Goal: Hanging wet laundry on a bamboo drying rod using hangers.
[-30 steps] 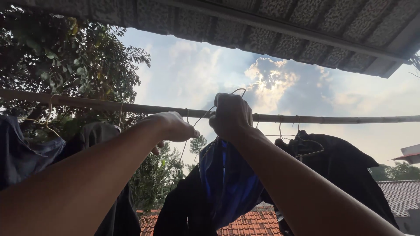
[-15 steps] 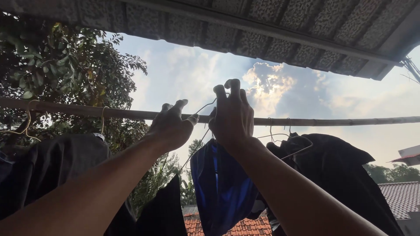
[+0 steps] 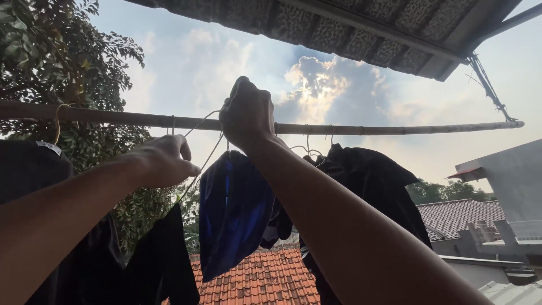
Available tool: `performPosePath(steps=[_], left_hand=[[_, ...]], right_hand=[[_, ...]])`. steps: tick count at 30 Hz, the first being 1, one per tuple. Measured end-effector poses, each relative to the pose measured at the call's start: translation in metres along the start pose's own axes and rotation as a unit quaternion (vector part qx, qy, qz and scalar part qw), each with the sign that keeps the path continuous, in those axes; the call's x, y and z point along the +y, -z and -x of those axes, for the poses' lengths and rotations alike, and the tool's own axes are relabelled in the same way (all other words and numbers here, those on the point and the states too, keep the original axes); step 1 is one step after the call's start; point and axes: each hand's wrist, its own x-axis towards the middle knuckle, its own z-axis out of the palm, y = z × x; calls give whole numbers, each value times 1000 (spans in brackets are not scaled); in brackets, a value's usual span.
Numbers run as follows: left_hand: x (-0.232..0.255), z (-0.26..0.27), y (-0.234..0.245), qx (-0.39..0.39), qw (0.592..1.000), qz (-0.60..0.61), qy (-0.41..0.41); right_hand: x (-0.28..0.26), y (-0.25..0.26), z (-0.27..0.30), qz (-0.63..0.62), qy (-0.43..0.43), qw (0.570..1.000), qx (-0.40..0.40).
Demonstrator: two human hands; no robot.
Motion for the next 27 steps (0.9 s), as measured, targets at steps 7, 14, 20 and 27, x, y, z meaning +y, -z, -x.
performPosePath(steps=[7, 14, 20, 27], left_hand=[[-54, -13, 5, 50, 991, 36, 119], [-100, -17, 4, 66, 978, 76, 185], [-98, -9, 12, 21, 953, 250, 170], [-21, 19, 40, -61, 868, 468, 155]], right_hand=[[-42, 16, -6, 49, -80, 970, -222], [-30, -22, -5, 108, -26, 935, -337], [-21, -55, -2, 360, 301, 788, -399], [-33, -70, 17, 180, 196, 873, -410]])
